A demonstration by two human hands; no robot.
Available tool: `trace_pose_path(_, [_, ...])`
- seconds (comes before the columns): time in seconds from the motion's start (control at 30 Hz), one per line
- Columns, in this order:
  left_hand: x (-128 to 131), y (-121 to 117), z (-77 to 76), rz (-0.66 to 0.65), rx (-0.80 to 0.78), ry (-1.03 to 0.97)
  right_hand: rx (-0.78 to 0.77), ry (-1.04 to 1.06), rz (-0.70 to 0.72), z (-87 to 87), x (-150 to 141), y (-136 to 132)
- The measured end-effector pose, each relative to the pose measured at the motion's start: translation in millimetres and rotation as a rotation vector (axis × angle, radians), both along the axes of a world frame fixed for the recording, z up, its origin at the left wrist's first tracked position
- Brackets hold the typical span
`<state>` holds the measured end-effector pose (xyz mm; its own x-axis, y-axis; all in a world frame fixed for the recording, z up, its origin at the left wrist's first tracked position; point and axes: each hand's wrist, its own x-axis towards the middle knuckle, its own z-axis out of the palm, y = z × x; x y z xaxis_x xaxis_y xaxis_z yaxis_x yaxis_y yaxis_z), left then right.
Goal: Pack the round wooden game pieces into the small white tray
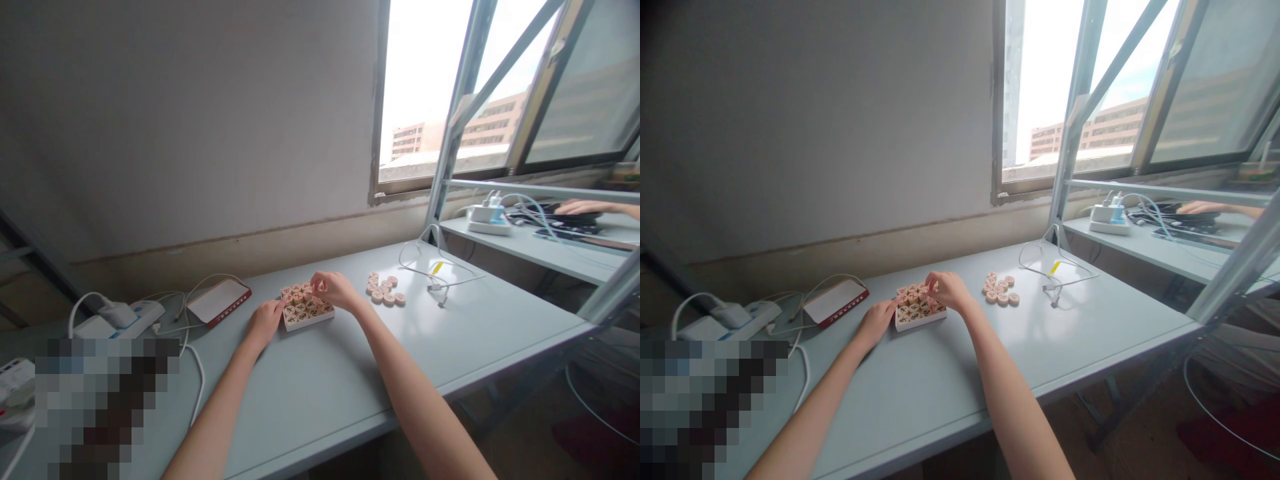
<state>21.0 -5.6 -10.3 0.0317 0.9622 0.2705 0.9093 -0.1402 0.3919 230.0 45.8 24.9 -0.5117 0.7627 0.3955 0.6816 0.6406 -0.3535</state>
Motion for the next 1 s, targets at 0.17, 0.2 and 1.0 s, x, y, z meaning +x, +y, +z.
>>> trace_pose_path(0.17, [0, 0, -0.4, 0.003, -0.003, 0.016, 0.165, -0.028, -0.588, -21.6, 14, 10])
trace_pose_path(0.2, [0, 0, -0.3, 0.005, -0.001, 0.016, 0.139, -0.063, -0.685, -27.2, 15, 12])
trace_pose_path(1.0, [1, -2, 1.9, -0.012, 0.006, -0.015, -0.046, -0.144, -0.284, -36.6, 1, 15])
